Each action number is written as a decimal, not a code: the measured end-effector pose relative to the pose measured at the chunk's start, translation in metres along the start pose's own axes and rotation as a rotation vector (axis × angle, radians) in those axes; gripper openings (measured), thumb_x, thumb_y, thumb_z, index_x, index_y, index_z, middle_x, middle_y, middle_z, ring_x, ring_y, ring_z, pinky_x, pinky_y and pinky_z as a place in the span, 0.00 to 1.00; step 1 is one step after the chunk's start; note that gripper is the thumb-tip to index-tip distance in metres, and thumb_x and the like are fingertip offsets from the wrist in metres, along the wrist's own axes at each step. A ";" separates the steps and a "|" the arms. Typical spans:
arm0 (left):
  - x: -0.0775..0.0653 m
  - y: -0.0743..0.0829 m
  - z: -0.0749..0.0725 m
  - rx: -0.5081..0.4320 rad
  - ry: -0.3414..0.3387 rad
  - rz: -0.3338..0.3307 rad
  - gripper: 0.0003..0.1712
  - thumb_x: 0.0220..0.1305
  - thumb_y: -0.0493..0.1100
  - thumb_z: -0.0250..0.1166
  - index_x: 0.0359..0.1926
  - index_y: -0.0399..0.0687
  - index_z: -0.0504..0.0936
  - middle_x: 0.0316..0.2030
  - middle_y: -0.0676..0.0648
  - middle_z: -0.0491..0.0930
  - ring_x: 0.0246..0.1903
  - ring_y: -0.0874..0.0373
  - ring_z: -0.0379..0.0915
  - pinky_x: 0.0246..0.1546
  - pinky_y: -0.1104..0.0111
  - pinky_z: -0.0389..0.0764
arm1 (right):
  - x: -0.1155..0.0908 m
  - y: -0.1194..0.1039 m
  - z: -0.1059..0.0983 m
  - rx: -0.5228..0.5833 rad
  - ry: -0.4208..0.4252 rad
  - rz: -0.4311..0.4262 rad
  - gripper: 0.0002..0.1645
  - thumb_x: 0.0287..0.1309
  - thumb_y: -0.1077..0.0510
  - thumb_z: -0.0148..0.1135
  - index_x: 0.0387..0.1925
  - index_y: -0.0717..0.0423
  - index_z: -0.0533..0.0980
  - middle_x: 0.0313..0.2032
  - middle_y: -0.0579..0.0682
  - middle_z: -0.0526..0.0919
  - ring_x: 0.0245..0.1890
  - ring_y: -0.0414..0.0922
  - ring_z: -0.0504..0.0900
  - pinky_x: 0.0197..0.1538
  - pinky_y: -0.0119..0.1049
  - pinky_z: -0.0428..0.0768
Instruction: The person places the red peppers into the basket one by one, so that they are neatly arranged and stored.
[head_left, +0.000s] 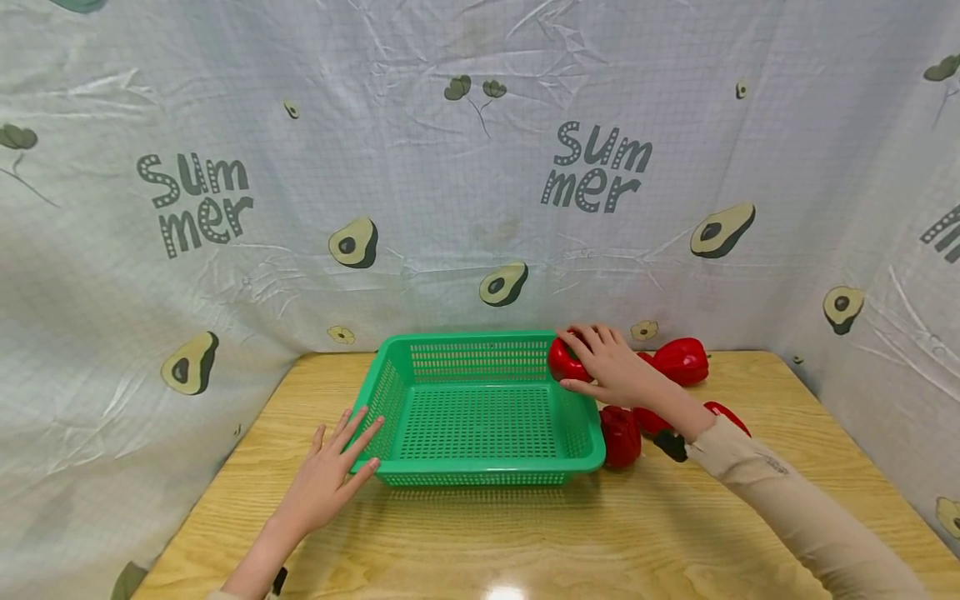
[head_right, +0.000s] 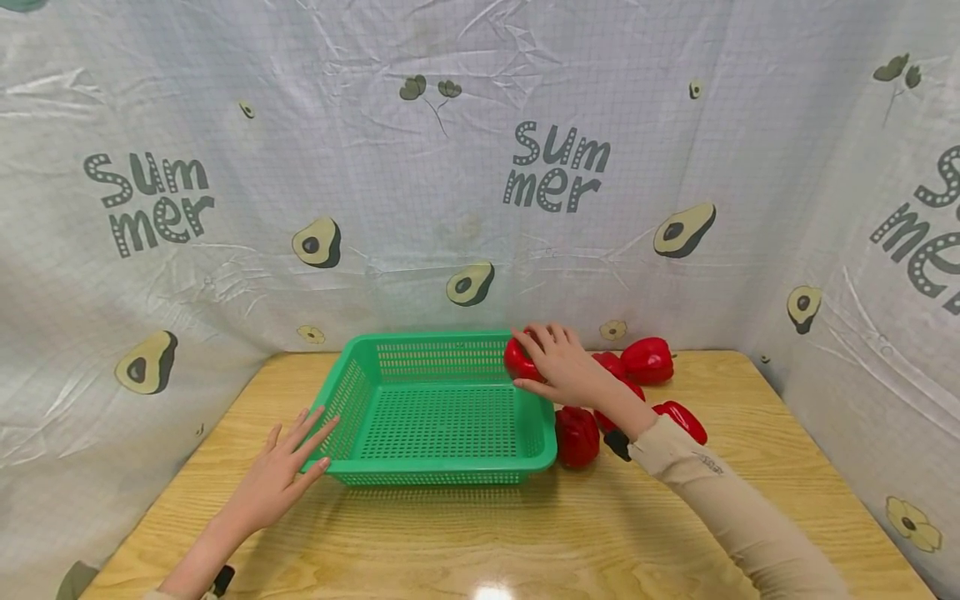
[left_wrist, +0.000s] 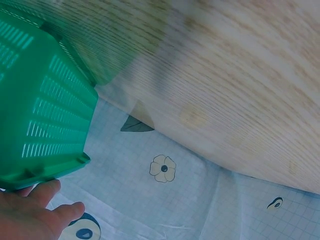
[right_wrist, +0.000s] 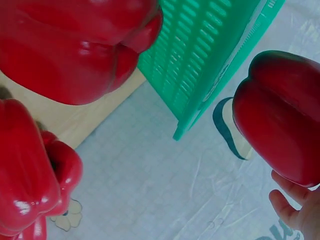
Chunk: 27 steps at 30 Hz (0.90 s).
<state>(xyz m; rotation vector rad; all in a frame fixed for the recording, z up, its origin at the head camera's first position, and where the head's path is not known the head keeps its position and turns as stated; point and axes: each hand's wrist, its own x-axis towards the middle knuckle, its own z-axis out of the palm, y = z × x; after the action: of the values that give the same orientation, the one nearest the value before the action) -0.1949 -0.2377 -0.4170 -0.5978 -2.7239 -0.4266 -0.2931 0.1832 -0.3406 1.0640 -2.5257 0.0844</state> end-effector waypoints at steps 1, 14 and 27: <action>0.000 0.000 0.000 -0.001 0.000 -0.001 0.32 0.61 0.54 0.54 0.65 0.54 0.59 0.67 0.41 0.54 0.68 0.46 0.42 0.60 0.41 0.46 | 0.002 0.000 0.001 -0.001 -0.006 0.000 0.44 0.53 0.39 0.55 0.64 0.58 0.55 0.57 0.59 0.63 0.52 0.55 0.62 0.54 0.52 0.63; 0.000 -0.001 0.003 -0.010 0.009 0.002 0.32 0.62 0.54 0.53 0.66 0.55 0.58 0.67 0.41 0.53 0.69 0.52 0.36 0.61 0.41 0.46 | 0.023 0.007 0.020 -0.013 -0.055 -0.018 0.41 0.55 0.41 0.54 0.64 0.57 0.56 0.58 0.59 0.63 0.54 0.56 0.63 0.54 0.54 0.62; 0.000 -0.002 0.001 -0.015 0.000 -0.003 0.32 0.62 0.54 0.53 0.66 0.54 0.59 0.67 0.41 0.53 0.69 0.50 0.38 0.60 0.40 0.47 | 0.036 0.013 0.030 -0.020 -0.105 -0.016 0.39 0.56 0.39 0.52 0.64 0.53 0.57 0.59 0.56 0.63 0.55 0.55 0.63 0.52 0.56 0.61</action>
<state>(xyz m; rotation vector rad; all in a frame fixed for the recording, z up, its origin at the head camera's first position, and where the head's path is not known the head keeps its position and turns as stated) -0.1963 -0.2387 -0.4184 -0.5975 -2.7247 -0.4485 -0.3350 0.1615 -0.3535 1.1072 -2.6048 -0.0017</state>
